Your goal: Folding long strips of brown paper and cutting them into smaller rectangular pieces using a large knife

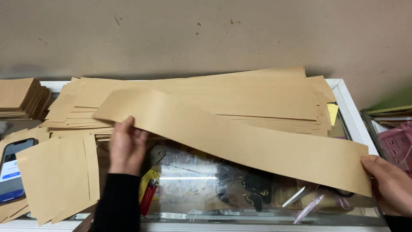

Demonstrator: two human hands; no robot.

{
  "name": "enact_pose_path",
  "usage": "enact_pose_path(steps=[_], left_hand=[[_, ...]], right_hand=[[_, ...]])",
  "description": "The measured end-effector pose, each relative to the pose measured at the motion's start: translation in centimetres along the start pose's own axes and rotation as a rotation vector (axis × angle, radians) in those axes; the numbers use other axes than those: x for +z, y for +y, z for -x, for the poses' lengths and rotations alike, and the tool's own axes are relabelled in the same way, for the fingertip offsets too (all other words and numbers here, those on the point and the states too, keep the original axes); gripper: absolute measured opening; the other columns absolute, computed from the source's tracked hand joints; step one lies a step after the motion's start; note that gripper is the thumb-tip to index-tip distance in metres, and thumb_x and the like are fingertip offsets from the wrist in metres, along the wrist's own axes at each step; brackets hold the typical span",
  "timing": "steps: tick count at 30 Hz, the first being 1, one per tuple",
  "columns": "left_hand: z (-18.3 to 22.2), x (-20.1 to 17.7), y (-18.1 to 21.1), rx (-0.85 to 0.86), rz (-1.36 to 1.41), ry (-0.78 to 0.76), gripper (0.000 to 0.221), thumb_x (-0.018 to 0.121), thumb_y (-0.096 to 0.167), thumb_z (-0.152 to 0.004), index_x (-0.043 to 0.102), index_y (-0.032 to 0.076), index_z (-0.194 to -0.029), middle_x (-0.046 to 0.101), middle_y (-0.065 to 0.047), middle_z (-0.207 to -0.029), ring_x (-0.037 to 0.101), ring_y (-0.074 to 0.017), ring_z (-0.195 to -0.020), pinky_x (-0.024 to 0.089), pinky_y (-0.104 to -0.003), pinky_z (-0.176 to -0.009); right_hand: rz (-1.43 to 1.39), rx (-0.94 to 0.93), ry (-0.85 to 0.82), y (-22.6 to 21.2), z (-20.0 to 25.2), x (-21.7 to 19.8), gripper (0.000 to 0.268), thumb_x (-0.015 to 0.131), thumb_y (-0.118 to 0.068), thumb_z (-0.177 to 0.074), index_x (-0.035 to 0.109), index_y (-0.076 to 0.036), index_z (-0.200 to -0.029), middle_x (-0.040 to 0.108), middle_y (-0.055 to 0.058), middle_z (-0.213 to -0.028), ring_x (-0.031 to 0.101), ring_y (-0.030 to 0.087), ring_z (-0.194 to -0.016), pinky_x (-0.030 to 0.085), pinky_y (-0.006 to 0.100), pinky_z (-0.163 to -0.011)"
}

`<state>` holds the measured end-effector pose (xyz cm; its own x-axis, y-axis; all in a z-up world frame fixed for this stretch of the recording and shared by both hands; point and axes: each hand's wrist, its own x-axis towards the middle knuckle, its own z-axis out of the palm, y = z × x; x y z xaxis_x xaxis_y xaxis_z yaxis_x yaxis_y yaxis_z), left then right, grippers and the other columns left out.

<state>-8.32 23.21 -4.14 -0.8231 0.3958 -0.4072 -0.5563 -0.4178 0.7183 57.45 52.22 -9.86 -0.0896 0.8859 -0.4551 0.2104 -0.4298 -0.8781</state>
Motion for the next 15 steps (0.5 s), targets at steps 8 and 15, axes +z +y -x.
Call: enact_pose_path(steps=[8, 15], left_hand=[[2.7, 1.4, 6.1, 0.299, -0.068, 0.048, 0.025, 0.078, 0.034, -0.105, 0.072, 0.011, -0.115, 0.086, -0.008, -0.128, 0.084, -0.0203, -0.115, 0.075, -0.042, -0.096], [8.4, 1.4, 4.0, 1.036, -0.993, -0.064, 0.059, 0.064, 0.021, -0.133, 0.038, 0.013, -0.081, 0.035, 0.001, -0.074, 0.031, -0.0148, -0.071, 0.025, -0.041, -0.066]], right_hand=[[0.069, 0.052, -0.004, -4.5, 8.0, 7.7, 0.026, 0.068, -0.019, -0.121, 0.073, 0.005, -0.128, 0.079, 0.029, -0.119, 0.071, 0.04, -0.099, 0.053, 0.049, -0.082], [0.217, 0.133, -0.145, -7.0, 12.1, 15.2, 0.036, 0.07, -0.011, -0.11, 0.086, 0.015, -0.129, 0.092, 0.031, -0.126, 0.082, 0.039, -0.109, 0.059, 0.045, -0.1]])
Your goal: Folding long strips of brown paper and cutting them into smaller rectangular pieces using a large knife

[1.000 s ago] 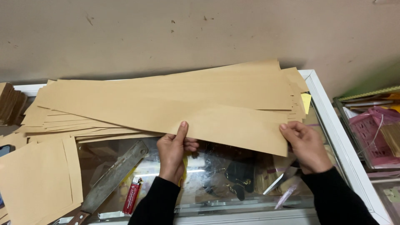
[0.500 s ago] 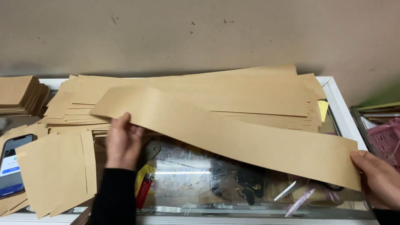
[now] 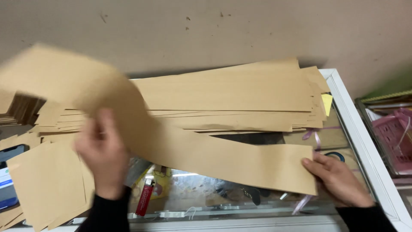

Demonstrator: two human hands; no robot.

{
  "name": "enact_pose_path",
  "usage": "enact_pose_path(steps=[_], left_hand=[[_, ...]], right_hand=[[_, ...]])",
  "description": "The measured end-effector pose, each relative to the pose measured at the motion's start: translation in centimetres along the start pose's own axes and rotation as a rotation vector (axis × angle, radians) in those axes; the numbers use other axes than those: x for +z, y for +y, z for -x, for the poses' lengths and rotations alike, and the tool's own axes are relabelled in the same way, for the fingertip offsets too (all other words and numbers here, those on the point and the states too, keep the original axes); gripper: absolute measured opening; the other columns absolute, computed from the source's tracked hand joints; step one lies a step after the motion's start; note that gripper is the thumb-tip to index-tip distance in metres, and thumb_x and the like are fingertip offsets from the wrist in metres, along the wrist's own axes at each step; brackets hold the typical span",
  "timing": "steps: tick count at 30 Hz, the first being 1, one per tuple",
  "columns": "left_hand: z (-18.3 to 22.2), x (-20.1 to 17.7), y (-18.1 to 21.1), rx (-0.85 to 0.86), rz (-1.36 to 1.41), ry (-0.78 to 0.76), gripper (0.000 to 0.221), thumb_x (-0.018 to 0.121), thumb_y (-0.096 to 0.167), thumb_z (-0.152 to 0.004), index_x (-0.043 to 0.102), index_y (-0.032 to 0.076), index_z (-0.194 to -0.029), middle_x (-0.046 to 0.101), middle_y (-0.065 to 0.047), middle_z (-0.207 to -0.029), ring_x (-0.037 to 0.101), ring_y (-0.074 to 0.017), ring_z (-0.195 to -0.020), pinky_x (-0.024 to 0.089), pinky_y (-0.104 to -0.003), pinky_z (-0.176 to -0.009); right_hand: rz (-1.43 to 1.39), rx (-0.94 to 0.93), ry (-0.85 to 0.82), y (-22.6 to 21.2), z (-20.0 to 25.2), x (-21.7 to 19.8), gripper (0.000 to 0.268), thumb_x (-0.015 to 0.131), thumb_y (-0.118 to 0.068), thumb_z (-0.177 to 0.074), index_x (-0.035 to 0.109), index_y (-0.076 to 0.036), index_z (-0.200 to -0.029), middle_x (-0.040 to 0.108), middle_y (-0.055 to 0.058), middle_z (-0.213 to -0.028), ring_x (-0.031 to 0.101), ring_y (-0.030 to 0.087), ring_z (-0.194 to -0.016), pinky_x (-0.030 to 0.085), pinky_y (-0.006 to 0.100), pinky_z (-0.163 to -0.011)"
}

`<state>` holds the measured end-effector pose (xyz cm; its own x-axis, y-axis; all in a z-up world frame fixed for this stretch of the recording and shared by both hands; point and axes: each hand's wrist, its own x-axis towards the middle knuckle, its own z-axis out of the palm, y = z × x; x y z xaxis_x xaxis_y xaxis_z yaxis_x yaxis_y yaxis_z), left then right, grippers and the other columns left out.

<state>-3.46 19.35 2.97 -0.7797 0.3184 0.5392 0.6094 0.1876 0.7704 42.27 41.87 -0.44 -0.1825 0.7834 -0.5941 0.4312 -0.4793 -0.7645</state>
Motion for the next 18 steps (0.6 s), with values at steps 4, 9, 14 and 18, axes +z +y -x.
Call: enact_pose_path(steps=[4, 9, 14, 18], left_hand=[[6.3, 2.2, 3.0, 0.499, 0.042, -0.254, 0.049, 0.058, -0.015, -0.092, 0.073, -0.008, -0.138, 0.078, -0.027, -0.141, 0.076, -0.0446, -0.133, 0.061, -0.053, -0.116], [13.7, 5.0, 5.3, 0.852, -0.022, -0.604, 0.084, 0.061, -0.026, -0.08, 0.063, 0.002, -0.16, 0.071, -0.018, -0.16, 0.067, -0.0393, -0.151, 0.051, -0.056, -0.131], [16.6, 6.1, 3.9, 0.887, -0.061, -0.672, 0.051, 0.044, -0.009, -0.111, 0.066, -0.001, -0.156, 0.072, -0.018, -0.158, 0.068, -0.0375, -0.148, 0.052, -0.051, -0.126], [17.4, 6.5, 2.8, 0.894, -0.126, -0.687, 0.055, 0.053, -0.01, -0.104, 0.067, 0.0, -0.156, 0.073, -0.019, -0.155, 0.068, -0.0368, -0.148, 0.053, -0.049, -0.125]], right_hand=[[-0.274, -0.04, -0.138, 4.5, -3.3, 0.9, 0.03, 0.067, -0.007, -0.111, 0.078, 0.015, -0.129, 0.087, 0.036, -0.117, 0.079, 0.043, -0.097, 0.063, 0.055, -0.08], [-0.207, -0.113, -0.131, 7.4, -5.6, 1.7, 0.024, 0.07, 0.004, -0.106, 0.082, 0.015, -0.123, 0.09, 0.029, -0.116, 0.083, 0.035, -0.095, 0.065, 0.044, -0.081], [-0.186, -0.073, -0.143, 7.4, -4.7, 2.9, 0.025, 0.076, -0.007, -0.105, 0.083, 0.01, -0.122, 0.089, 0.027, -0.095, 0.078, 0.031, -0.073, 0.058, 0.041, -0.058], [-0.183, -0.133, -0.153, 8.1, -5.0, 3.1, 0.01, 0.074, -0.002, -0.107, 0.08, 0.004, -0.102, 0.088, 0.022, -0.082, 0.075, 0.024, -0.063, 0.055, 0.038, -0.048]])
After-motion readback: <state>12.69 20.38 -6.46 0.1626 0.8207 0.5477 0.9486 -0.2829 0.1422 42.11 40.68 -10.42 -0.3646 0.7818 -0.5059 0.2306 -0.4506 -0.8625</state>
